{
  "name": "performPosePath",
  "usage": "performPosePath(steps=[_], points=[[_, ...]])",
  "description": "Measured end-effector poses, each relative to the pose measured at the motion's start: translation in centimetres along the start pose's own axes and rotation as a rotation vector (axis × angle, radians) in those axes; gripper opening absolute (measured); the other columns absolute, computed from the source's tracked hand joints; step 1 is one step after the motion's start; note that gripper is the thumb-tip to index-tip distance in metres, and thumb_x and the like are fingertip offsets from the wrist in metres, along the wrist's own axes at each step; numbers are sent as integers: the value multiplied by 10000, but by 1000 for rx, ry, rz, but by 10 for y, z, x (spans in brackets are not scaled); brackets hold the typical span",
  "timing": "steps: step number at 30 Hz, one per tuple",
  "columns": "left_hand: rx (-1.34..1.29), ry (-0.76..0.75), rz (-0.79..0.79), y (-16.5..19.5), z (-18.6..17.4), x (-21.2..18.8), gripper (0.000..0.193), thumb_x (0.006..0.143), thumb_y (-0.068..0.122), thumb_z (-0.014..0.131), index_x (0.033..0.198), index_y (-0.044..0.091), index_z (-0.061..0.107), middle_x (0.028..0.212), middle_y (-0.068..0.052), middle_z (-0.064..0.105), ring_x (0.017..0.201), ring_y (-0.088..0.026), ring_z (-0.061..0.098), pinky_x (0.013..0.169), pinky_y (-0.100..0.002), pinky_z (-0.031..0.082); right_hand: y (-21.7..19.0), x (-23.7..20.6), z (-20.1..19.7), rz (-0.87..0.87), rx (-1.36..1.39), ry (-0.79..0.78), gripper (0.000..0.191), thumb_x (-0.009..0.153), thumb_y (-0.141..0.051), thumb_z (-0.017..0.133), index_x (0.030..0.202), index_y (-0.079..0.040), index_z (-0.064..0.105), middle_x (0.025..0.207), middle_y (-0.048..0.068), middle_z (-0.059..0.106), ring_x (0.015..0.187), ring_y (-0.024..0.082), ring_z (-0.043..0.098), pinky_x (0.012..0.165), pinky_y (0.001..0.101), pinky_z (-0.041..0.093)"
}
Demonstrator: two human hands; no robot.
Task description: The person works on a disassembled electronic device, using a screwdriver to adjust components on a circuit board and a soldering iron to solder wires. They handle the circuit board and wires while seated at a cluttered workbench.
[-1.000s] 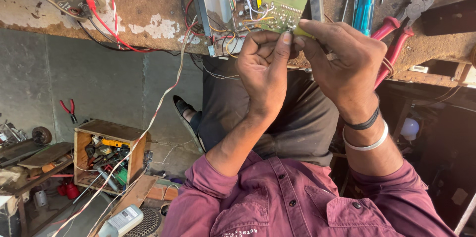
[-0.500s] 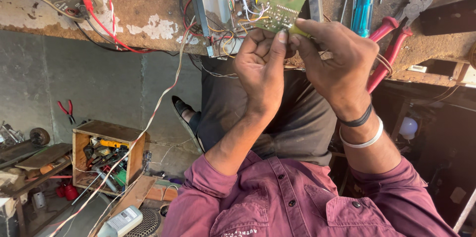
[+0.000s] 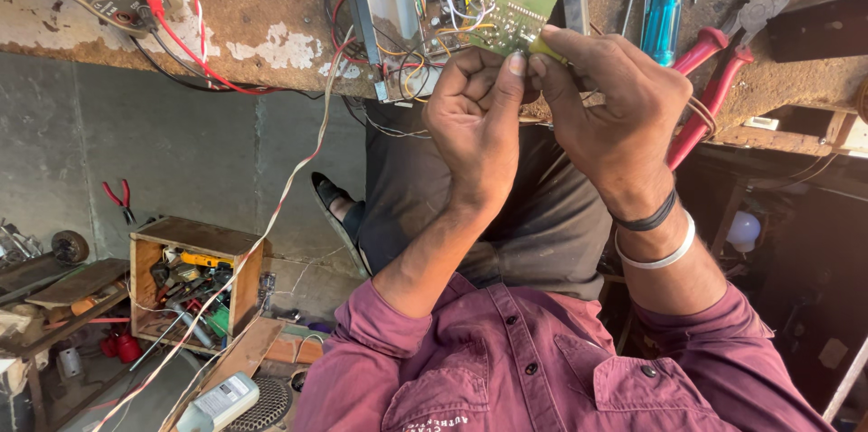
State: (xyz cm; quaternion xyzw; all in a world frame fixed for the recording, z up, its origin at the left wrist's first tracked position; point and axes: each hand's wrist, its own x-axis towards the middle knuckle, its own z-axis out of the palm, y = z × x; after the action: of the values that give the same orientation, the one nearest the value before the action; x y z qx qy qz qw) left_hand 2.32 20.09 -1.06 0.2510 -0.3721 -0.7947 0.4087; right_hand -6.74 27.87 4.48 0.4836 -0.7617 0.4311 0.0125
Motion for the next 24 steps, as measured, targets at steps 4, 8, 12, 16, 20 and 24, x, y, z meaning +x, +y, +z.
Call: performPosePath(steps=[4, 8, 12, 16, 20, 24], points=[[0, 9, 1, -1, 0, 0, 109, 1061, 15, 649, 1120, -58, 593, 1027, -125, 736, 928, -124, 718, 877, -295, 622, -1, 1, 0, -25, -39, 16, 154, 1042, 11, 832, 1163, -2, 739, 978, 119, 752, 832, 176, 754, 694, 259, 564], [-27, 15, -20, -2, 0, 2, 101, 1062, 6, 654, 1109, -60, 593, 1018, -131, 737, 898, -126, 715, 837, -291, 617, -3, 4, -3, -6, 0, 0, 162, 1040, 25, 804, 1181, -5, 728, 989, 116, 751, 854, 181, 758, 711, 261, 562], [-38, 14, -12, -4, -1, 2, 110, 1056, 3, 659, 1118, -59, 593, 997, -128, 735, 895, -125, 715, 828, -286, 613, -8, 7, -4, -19, -9, -7, 174, 1023, 28, 792, 1180, -4, 724, 1001, 127, 744, 863, 200, 753, 720, 276, 557], [-23, -2, 22, -6, -3, 1, 115, 1060, -6, 663, 1131, -59, 590, 966, -121, 732, 868, -107, 708, 834, -268, 598, -10, 9, -5, -62, -31, -4, 193, 1016, 19, 801, 1189, 3, 717, 1018, 146, 735, 867, 226, 744, 712, 301, 551], [23, -11, 57, -6, -4, 0, 109, 1069, -13, 649, 1146, -62, 590, 970, -113, 731, 866, -90, 705, 849, -253, 595, -12, 10, -5, -56, -66, -17, 187, 1025, 5, 809, 1193, -15, 730, 1013, 131, 745, 855, 215, 750, 698, 286, 550], [55, -26, 61, -5, -4, -1, 95, 1079, -23, 644, 1139, -72, 589, 983, -107, 727, 885, -81, 698, 852, -239, 590, -10, 10, -3, -78, -80, 0, 190, 1006, 15, 803, 1177, -13, 724, 1026, 131, 740, 863, 223, 747, 710, 295, 552]])
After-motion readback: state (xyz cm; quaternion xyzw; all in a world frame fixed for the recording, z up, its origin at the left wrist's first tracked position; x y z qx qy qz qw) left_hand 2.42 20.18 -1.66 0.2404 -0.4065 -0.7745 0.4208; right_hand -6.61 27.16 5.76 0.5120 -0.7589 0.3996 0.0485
